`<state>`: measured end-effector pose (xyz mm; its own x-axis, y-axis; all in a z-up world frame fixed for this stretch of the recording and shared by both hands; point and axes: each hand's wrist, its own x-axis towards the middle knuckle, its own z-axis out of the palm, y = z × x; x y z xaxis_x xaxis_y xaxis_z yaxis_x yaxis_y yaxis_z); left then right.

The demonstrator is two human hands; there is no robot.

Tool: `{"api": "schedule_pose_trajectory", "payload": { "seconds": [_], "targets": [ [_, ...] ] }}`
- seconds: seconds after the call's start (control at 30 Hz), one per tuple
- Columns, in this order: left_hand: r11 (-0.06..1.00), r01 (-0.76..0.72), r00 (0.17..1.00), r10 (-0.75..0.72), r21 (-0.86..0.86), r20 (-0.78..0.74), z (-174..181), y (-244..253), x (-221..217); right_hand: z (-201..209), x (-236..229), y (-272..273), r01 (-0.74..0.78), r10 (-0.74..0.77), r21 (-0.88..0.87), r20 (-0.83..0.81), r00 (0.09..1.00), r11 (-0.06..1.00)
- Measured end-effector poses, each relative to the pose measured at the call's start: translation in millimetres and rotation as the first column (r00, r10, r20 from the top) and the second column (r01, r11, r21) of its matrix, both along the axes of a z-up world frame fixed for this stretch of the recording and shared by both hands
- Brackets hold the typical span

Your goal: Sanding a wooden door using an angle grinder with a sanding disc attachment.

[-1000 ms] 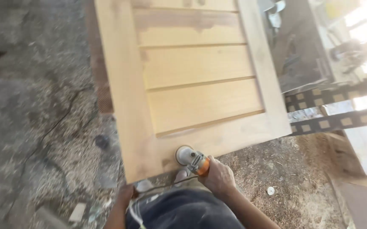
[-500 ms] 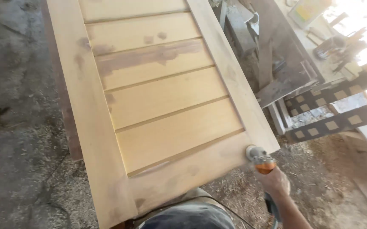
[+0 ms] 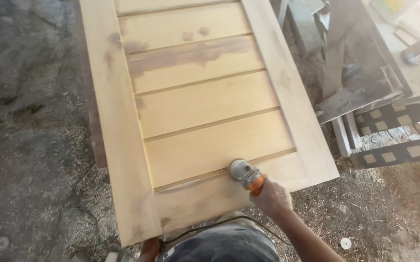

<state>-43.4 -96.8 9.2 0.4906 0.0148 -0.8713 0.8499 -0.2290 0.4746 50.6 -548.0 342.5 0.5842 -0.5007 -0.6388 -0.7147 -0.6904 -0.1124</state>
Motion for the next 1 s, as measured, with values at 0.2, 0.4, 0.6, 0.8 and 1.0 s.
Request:
{"api": "schedule_pose_trajectory", "payload": {
  "seconds": [0.2,0.4,0.6,0.8,1.0],
  "targets": [
    [0.998,-0.062,0.998,0.062,-0.01,-0.019,-37.8,9.5,34.8,-14.9,4.6,79.4,-0.335,0.329,0.056,0.099,0.939,0.941],
    [0.986,-0.163,0.984,0.16,-0.033,-0.084,-21.8,31.7,28.1,17.7,16.0,156.3,-0.524,0.509,0.054,0.172,0.844,0.85],
    [0.847,-0.501,0.865,0.495,-0.177,-0.082,-26.3,47.0,-1.6,43.8,38.7,175.9,-0.52,0.491,0.268,0.17,0.854,0.811],
    [0.366,-0.929,0.37,0.906,-0.059,-0.205,-14.3,46.2,-47.1,55.3,100.9,123.1,-0.598,0.513,0.303,0.317,0.798,0.742],
    [0.141,-0.982,0.15,0.987,-0.125,-0.063,-6.4,-71.2,-176.9,-1.6,193.0,32.5,-0.394,0.451,0.733,0.134,0.882,0.554]
  ]
}}
